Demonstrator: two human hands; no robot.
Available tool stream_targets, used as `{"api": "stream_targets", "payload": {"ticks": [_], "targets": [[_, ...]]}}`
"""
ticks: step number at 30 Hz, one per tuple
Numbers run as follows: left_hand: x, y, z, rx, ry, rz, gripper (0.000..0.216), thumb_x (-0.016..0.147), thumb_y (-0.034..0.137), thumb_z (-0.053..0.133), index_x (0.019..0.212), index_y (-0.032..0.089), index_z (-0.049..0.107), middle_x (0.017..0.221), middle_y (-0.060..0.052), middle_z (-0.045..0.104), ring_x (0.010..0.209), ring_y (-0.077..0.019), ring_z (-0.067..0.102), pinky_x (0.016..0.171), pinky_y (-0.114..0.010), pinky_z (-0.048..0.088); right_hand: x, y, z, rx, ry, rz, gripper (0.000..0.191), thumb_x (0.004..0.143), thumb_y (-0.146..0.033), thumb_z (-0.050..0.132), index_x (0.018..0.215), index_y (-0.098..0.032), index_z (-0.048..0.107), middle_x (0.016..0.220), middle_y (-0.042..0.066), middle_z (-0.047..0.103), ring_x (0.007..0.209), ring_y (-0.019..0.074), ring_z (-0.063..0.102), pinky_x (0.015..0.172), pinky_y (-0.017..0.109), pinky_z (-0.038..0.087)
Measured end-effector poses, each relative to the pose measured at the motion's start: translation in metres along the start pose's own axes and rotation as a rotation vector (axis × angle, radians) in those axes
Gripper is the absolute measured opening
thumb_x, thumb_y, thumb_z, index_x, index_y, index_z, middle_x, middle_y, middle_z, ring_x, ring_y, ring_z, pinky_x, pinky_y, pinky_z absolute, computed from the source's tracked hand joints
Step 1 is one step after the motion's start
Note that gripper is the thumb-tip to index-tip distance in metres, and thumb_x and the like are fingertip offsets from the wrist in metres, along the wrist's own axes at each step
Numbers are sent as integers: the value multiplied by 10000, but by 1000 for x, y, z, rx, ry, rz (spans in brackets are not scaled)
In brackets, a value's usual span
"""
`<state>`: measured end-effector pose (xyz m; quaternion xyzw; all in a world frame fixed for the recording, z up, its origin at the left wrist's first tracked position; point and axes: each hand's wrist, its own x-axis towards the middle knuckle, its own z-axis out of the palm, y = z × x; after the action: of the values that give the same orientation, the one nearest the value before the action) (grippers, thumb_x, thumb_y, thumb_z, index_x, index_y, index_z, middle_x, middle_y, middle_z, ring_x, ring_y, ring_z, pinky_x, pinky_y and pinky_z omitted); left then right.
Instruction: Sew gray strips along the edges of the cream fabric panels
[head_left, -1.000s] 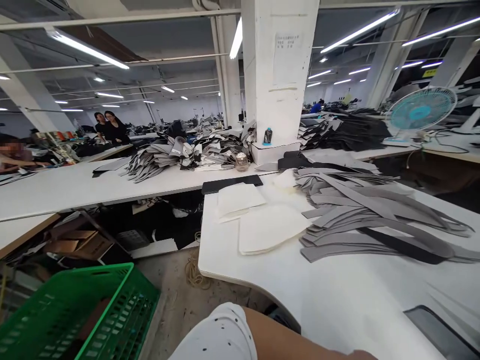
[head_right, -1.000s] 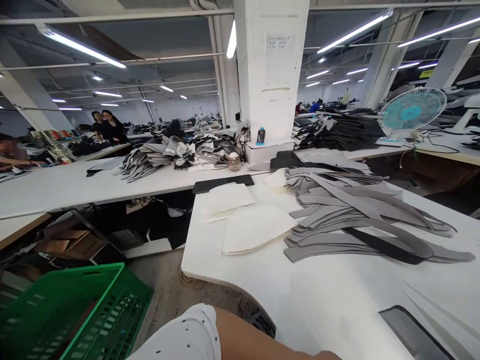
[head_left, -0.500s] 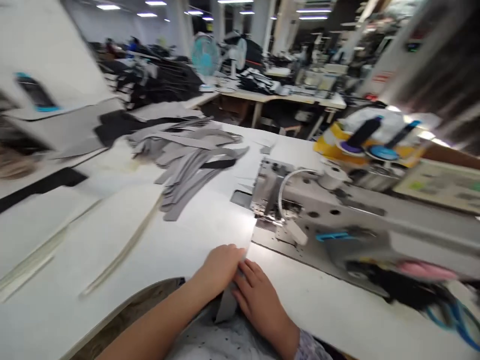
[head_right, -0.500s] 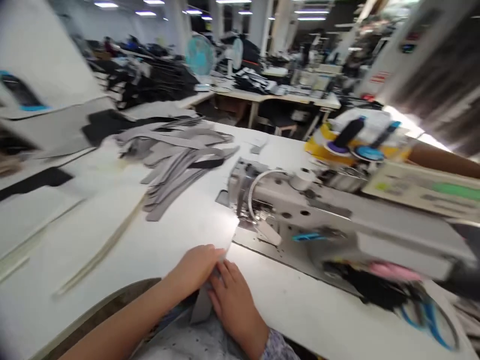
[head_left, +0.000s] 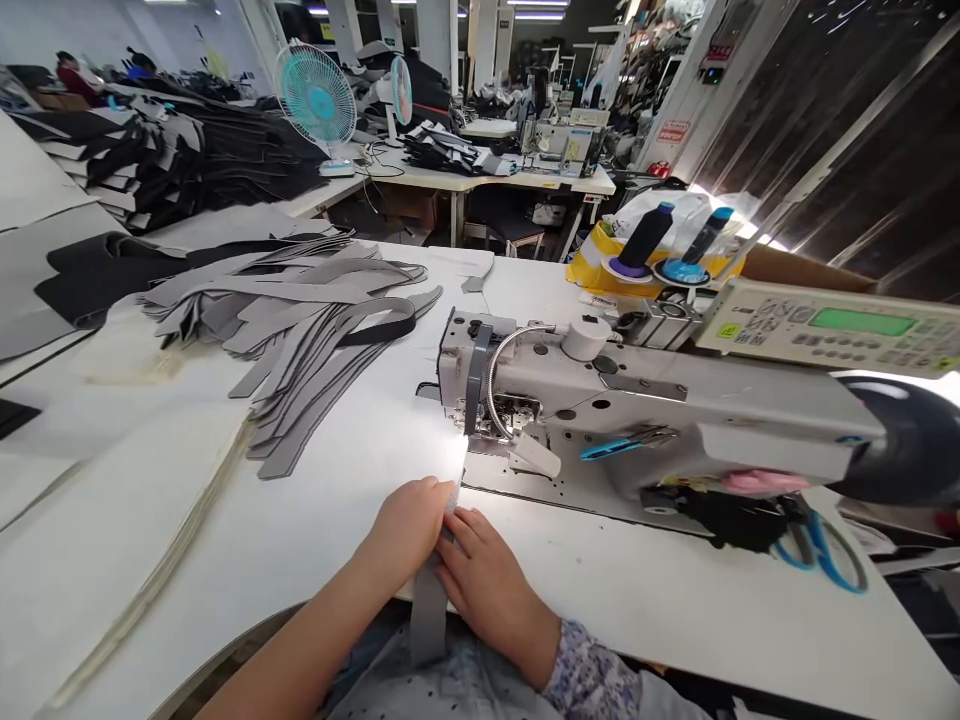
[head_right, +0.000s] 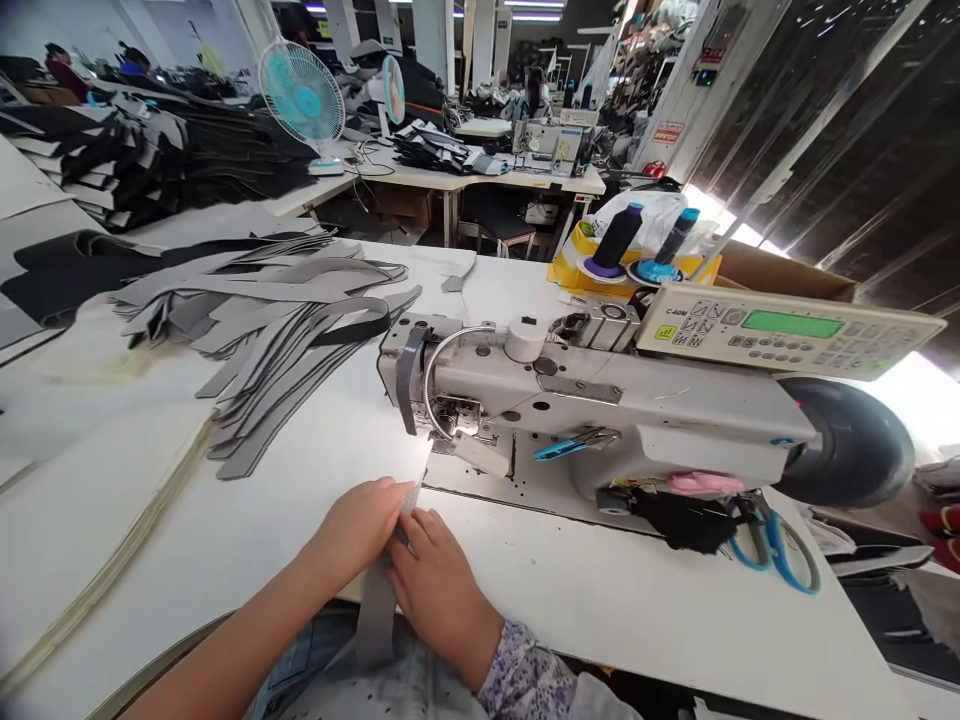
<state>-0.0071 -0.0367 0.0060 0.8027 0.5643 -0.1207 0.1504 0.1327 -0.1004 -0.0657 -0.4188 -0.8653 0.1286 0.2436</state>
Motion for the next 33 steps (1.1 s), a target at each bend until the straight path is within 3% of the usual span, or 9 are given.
{"api": "stream_targets", "payload": {"ticks": [8, 14, 20, 25, 29, 33], "targets": [[30, -3, 7, 61, 74, -6, 268, 785, 47, 445, 951, 196, 594, 870, -52, 609, 753, -179, 610, 640, -271, 430, 13, 4, -6, 0, -35, -9, 431, 881, -225, 632, 1299, -168, 539, 1381, 107, 508, 1285, 291, 436, 1107, 479, 374], [50, 2, -1, 42, 53, -58, 283, 790, 33, 460, 994, 175, 597, 936, -69, 622, 806, -183, 625, 674, -268, 454, 23, 13, -7, 7, -9, 26, 372, 908, -213, 584, 1276, -165, 560, 1311, 107, 558, 1249, 277, 466, 1091, 461, 396], [38, 0, -6, 83, 94, -55, 282, 816, 31, 432, 1013, 188, 557, 963, -60, 601, 730, -177, 629, 581, -260, 423, 30, 22, -1, -68, 7, 30, 379, 901, -218, 606, 1271, -144, 567, 1319, 110, 556, 1237, 273, 470, 1093, 445, 397], [31, -4, -8, 116, 52, -86, 252, 844, 27, 375, 937, 166, 563, 890, -68, 607, 751, -199, 637, 590, -279, 424, 36, 21, -5, -103, -12, 30, 479, 856, -227, 676, 1300, -126, 528, 1305, 139, 547, 1236, 283, 464, 1075, 430, 414], [41, -4, -9, 109, 45, -115, 254, 849, 38, 380, 906, 158, 597, 869, -81, 623, 754, -195, 633, 610, -277, 422, 29, 14, -9, -71, -73, 11, 392, 848, -211, 687, 1210, -137, 558, 1117, 112, 605, 1133, 266, 520, 1016, 396, 459], [51, -6, -4, 54, 84, -104, 246, 871, 71, 384, 855, 154, 614, 835, -84, 629, 722, -183, 618, 614, -275, 416, 18, 8, -9, -69, -70, -45, 246, 872, -205, 661, 1105, -175, 587, 1130, 92, 608, 1176, 264, 493, 1034, 407, 435]]}}
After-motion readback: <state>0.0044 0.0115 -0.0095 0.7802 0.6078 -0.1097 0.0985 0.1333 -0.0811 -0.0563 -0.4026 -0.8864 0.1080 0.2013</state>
